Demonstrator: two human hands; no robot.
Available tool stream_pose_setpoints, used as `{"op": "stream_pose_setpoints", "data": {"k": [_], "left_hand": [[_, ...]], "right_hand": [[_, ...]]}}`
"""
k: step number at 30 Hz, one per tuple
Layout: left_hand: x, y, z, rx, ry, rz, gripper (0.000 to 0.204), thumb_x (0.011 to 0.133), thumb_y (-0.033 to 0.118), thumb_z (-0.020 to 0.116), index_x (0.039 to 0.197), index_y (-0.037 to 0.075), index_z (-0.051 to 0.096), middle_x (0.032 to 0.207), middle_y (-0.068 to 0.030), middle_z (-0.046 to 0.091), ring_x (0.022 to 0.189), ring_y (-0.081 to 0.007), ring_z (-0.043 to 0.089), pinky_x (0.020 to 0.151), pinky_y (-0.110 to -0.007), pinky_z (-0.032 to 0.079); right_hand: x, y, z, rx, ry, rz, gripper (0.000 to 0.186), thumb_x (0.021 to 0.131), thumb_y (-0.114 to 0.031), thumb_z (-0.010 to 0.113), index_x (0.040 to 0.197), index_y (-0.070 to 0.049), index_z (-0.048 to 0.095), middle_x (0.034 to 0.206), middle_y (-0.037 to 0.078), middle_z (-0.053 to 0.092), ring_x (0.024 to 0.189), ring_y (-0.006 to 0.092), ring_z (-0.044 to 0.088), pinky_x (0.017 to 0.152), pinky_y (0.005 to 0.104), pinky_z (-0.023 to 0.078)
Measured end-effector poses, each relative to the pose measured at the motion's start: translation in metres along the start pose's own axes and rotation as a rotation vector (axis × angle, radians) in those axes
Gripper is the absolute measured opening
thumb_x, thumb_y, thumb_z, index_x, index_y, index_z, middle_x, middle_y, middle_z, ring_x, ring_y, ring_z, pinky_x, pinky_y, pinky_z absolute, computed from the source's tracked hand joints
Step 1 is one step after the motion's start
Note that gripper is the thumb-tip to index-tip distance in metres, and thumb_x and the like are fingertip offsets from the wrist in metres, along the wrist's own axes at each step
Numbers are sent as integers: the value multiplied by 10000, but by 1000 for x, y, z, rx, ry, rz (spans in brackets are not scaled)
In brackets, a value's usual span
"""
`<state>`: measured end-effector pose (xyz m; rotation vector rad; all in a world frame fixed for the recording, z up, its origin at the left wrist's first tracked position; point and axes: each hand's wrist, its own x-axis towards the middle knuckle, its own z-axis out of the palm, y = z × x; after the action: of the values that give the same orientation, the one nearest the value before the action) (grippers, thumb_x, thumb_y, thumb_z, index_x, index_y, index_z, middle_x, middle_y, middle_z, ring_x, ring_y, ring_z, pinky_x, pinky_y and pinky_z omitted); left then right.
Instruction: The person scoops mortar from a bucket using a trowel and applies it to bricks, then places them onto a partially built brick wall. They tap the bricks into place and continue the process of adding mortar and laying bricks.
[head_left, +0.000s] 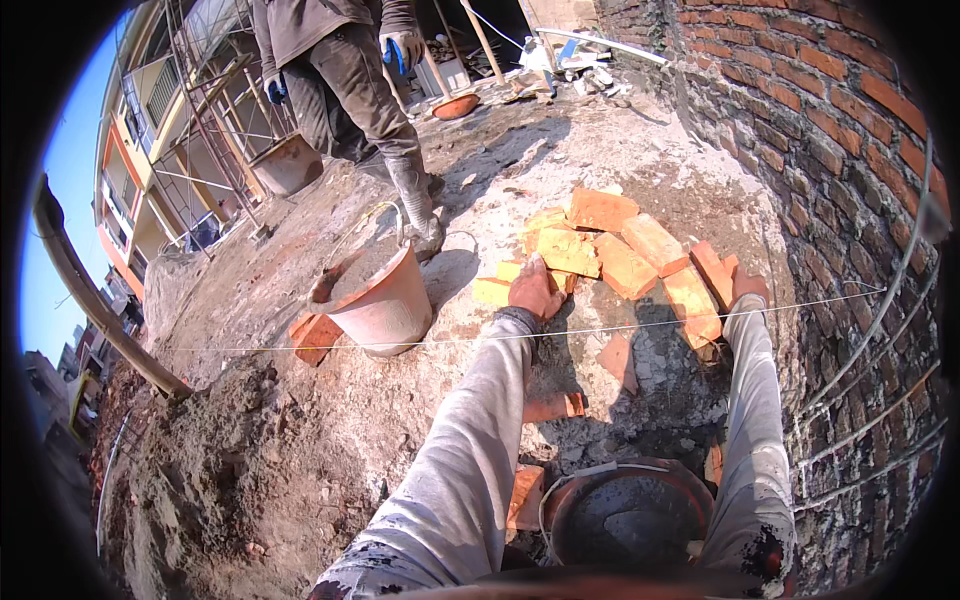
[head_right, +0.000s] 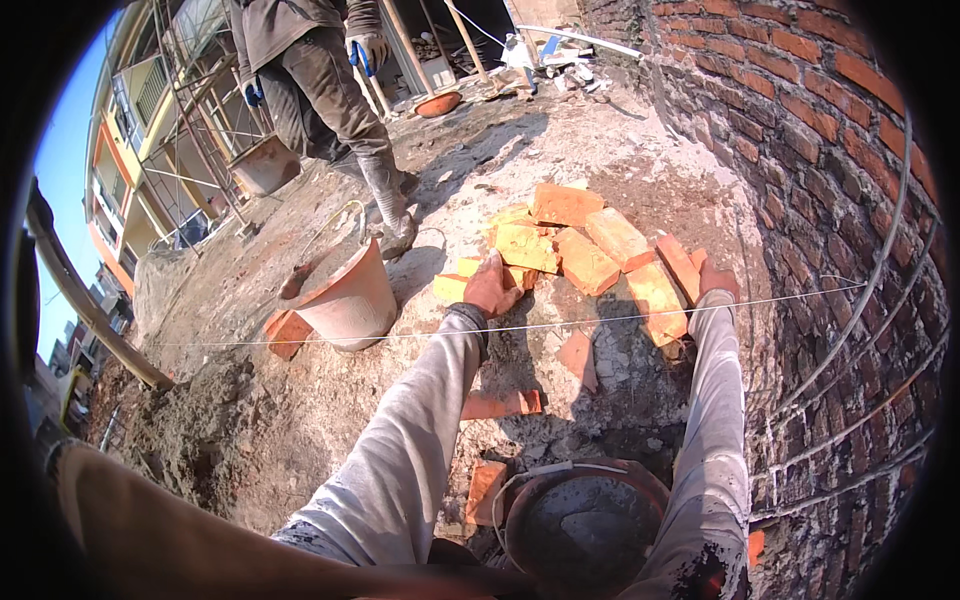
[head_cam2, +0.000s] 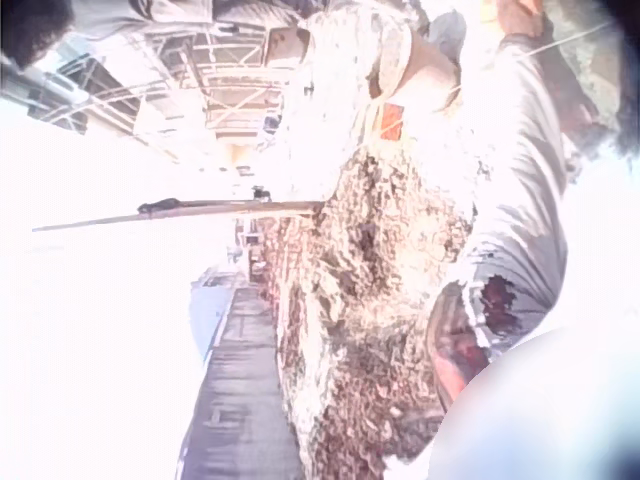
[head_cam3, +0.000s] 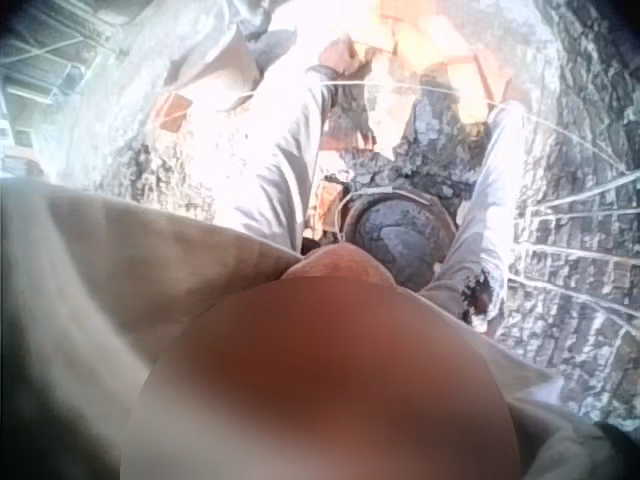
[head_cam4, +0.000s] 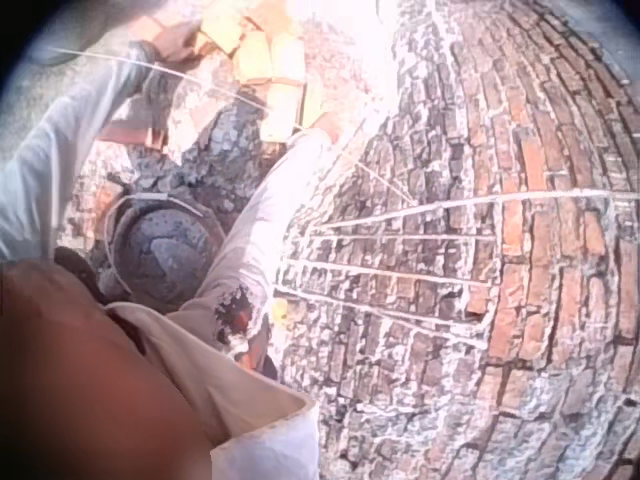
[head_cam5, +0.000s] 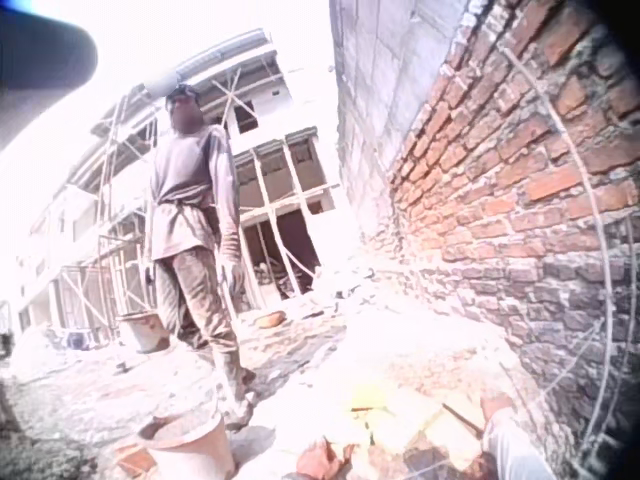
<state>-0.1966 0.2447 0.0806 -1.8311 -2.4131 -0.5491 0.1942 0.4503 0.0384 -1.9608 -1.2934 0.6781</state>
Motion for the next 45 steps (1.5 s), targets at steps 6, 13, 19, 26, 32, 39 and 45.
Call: {"op": "stream_pose_setpoints", "data": {"k": [6, 13, 19, 26, 32, 39, 45], "left_hand": [[13, 16, -3, -164, -7, 49, 969, 756, 354, 729, 1446, -110, 232, 1468, -303, 346, 1381, -388, 345, 1132, -395, 312], [2, -3, 4, -143, -88, 78, 976, 771, 369, 725, 1472, -77, 210, 1500, -278, 313, 1401, -386, 313, 1139, -395, 298], [0, -64, -2, -188, -54, 119, 939, 826, 466, 624, 1484, -63, 214, 1489, -302, 320, 1398, -411, 312, 1150, -400, 274], [-163, 144, -20, -618, -397, 21, 608, 940, 417, 565, 1343, -23, 447, 1106, -219, 639, 892, -300, 670, 728, -429, 546], [-268, 276, -18, -1725, -1164, -406, 460, 974, 349, 578, 1297, 28, 509, 1133, -109, 649, 932, -164, 677, 762, -327, 588], [-335, 371, -15, -1301, -1206, 122, 463, 994, 270, 557, 1351, -14, 483, 1212, -104, 587, 1165, -202, 547, 997, -325, 408], [-321, 317, 7, -935, -1288, 466, 389, 950, 184, 628, 1268, -27, 555, 1099, -100, 611, 1035, -156, 570, 933, -302, 441]], "right_hand": [[87, 28, -3, 439, 2, -75, 542, 813, -371, 647, 1032, 123, 616, 925, 287, 673, 855, 388, 675, 794, 459, 506], [43, 58, 1, 992, -52, 176, 271, 874, -183, 669, 940, 74, 613, 765, 141, 651, 569, 208, 618, 491, 357, 476], [-98, 117, -16, 1218, -175, 155, 220, 954, -195, 603, 1026, 13, 623, 817, 61, 663, 692, 187, 673, 632, 342, 564], [-241, 130, -167, 848, -637, -143, 390, 946, -171, 603, 1250, 70, 563, 1034, 123, 658, 779, 149, 646, 688, 277, 535], [-296, 179, -265, 787, -760, -447, 588, 955, -211, 614, 1463, -54, 362, 1173, 123, 576, 1006, 159, 619, 854, 269, 496], [-346, 265, -339, 916, -595, 185, 578, 894, -241, 707, 1330, 13, 426, 1111, 82, 622, 1021, 126, 623, 830, 264, 516], [-361, 387, -372, 1023, 191, 285, 470, 797, -186, 772, 1175, 22, 586, 1041, 91, 681, 873, 163, 667, 746, 286, 534]]}}
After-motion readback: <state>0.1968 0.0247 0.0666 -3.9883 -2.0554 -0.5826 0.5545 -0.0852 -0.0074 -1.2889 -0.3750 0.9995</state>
